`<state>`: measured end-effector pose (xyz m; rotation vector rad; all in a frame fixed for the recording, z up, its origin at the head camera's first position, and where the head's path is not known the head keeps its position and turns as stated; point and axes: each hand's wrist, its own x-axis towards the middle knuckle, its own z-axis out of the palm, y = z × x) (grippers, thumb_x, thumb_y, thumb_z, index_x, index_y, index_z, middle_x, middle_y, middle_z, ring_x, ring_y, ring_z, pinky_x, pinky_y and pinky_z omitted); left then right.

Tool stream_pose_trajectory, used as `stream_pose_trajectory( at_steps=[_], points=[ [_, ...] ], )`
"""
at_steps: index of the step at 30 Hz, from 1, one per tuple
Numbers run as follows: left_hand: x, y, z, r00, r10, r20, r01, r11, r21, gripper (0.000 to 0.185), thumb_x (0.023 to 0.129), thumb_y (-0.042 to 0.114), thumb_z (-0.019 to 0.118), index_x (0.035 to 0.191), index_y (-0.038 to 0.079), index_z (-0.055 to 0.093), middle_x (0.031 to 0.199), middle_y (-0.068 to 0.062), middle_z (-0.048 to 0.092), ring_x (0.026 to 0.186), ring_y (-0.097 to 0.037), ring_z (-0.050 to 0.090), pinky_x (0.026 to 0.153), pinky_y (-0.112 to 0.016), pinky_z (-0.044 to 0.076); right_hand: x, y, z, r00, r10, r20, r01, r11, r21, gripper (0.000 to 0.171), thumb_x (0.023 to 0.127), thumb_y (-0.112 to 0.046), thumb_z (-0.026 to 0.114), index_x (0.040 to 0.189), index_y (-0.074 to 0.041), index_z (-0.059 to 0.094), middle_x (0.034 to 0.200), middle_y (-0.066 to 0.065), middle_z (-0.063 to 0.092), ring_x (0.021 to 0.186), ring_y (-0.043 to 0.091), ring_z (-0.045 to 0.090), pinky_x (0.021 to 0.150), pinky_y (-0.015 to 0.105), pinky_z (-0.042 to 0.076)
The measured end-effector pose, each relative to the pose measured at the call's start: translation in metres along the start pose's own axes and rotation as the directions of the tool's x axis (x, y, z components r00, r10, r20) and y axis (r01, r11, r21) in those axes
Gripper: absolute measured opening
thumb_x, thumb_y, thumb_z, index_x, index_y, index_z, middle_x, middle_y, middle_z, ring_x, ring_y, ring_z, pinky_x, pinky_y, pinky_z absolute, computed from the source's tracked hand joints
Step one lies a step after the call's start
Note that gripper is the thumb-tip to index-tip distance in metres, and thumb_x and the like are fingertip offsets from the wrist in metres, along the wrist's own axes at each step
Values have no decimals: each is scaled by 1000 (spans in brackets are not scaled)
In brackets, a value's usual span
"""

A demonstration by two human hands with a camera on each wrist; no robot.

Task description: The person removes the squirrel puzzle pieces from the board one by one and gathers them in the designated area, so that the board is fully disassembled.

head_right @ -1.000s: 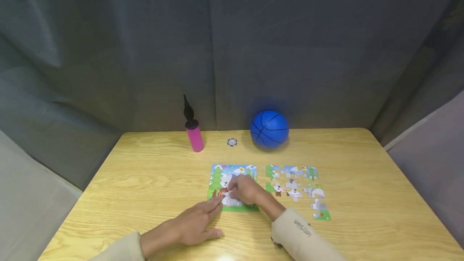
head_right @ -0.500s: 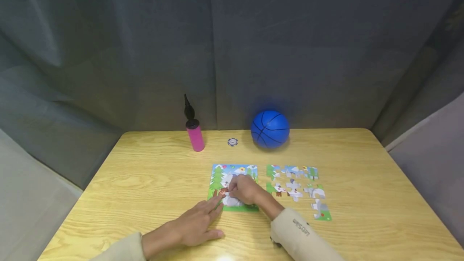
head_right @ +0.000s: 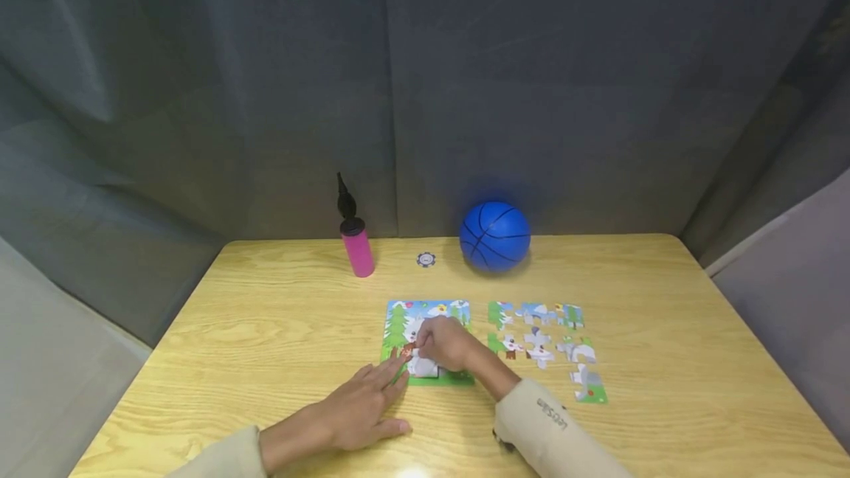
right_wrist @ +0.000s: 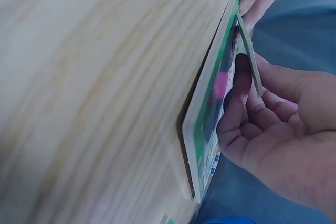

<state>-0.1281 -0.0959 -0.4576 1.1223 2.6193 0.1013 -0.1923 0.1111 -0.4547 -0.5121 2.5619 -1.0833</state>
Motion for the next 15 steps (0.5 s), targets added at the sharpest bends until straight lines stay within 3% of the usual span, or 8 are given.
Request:
stream_pose_trajectory(
  at_steps=[9,15],
  points=[
    [0,1,-3,1000,-6,11,7,1000,-24,76,94,60,37,148,5,31,158,-15,16,147,-28,19,115,-51,27,-9,9,-15,997,-77,3,77,997,28,8,90,-4,60,89,-2,67,74,5,62,59,7,47,51,19,43],
    [-1,1,-4,1000,-12,14,12,999,-30,76,94,59,38,148,5,31,158,-15,15,147,-28,18,116,-51,26,-21,15,-33,997,-73,-13,73,996,52,8,89,-1,59,90,-1,67,76,7,64,60,6,48,52,19,43]
  ],
)
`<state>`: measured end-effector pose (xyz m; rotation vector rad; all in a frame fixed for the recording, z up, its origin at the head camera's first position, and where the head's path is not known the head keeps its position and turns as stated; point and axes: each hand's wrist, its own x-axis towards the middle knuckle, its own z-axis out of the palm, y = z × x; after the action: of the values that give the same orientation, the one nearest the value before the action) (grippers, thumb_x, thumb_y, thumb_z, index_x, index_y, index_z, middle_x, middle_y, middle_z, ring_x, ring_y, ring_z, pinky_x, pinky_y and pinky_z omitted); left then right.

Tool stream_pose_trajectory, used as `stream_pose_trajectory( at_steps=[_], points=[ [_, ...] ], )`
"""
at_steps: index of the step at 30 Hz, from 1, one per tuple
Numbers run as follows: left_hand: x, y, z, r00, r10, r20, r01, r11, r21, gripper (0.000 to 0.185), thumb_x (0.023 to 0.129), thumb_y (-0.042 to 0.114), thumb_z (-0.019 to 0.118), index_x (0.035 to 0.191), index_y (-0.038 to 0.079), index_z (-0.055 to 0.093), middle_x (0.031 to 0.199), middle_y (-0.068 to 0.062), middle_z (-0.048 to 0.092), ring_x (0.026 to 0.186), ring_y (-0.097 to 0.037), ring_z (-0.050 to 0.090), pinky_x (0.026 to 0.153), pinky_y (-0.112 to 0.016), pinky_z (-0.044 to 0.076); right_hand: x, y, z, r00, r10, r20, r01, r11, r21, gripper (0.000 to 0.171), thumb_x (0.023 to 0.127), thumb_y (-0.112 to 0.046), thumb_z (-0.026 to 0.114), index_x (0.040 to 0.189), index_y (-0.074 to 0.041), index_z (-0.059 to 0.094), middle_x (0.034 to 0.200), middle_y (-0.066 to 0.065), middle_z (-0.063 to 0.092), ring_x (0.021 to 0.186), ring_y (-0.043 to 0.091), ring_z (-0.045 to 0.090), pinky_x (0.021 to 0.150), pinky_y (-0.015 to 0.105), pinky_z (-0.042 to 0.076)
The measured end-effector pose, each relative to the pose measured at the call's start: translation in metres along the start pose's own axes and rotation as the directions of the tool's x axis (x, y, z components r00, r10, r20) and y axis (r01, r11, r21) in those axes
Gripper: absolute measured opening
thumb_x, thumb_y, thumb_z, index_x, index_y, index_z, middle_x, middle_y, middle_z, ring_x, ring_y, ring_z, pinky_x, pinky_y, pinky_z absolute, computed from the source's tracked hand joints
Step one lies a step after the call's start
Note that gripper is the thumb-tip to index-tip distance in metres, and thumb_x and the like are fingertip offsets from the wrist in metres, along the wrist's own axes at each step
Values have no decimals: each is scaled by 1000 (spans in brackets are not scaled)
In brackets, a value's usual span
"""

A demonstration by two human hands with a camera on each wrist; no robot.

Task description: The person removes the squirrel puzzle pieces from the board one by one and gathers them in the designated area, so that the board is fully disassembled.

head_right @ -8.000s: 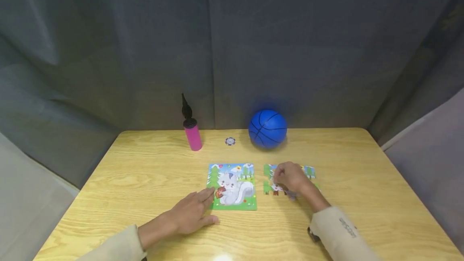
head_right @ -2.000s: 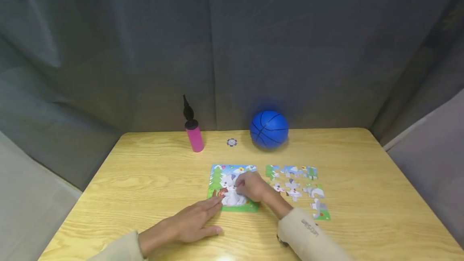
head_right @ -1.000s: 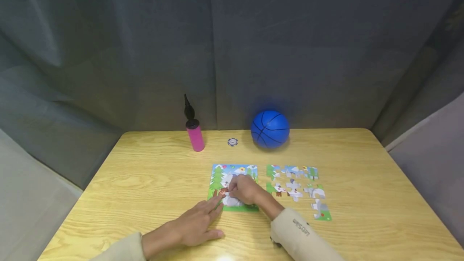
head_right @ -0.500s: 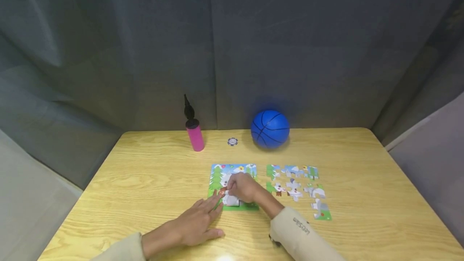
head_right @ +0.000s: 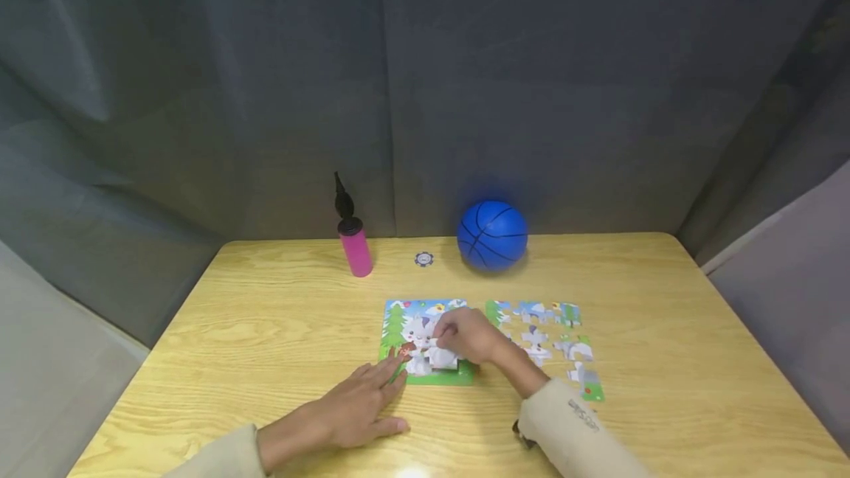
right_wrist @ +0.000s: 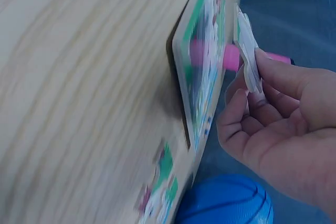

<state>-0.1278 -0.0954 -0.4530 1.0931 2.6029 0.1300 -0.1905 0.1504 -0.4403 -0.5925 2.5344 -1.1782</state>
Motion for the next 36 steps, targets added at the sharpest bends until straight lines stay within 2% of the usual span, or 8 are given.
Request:
stream_pose_trajectory(
  at_steps=[10,19,30,36],
  points=[
    [0,0,0,1000,22,-4,-22,1000,-1,74,95,56,39,147,4,31,158,-16,16,147,-29,19,115,-52,27,-29,17,-34,1000,-4,15,4,1000,0,8,90,-4,60,93,1,65,78,9,64,58,3,44,52,19,40],
    [0,-1,-1,1000,16,-4,-16,1000,-1,76,94,58,38,148,5,31,159,-14,12,147,-29,17,115,-52,27,-59,40,-61,998,60,28,-61,997,37,8,91,-4,59,94,2,63,79,7,60,58,4,40,52,19,39],
    [0,-1,-2,1000,16,-3,-16,1000,14,75,94,58,39,147,5,32,159,-14,14,147,-28,18,115,-52,28,-83,61,-68,990,127,52,-130,990,56,7,90,-4,60,92,2,63,74,4,57,55,2,40,49,18,38],
    [1,-1,-2,1000,22,-6,-21,1000,14,75,94,58,39,147,5,33,158,-15,15,146,-29,19,114,-52,29,-92,65,-69,987,146,74,-151,986,65,9,90,-6,61,91,3,63,72,4,57,55,4,43,48,21,42]
  ],
)
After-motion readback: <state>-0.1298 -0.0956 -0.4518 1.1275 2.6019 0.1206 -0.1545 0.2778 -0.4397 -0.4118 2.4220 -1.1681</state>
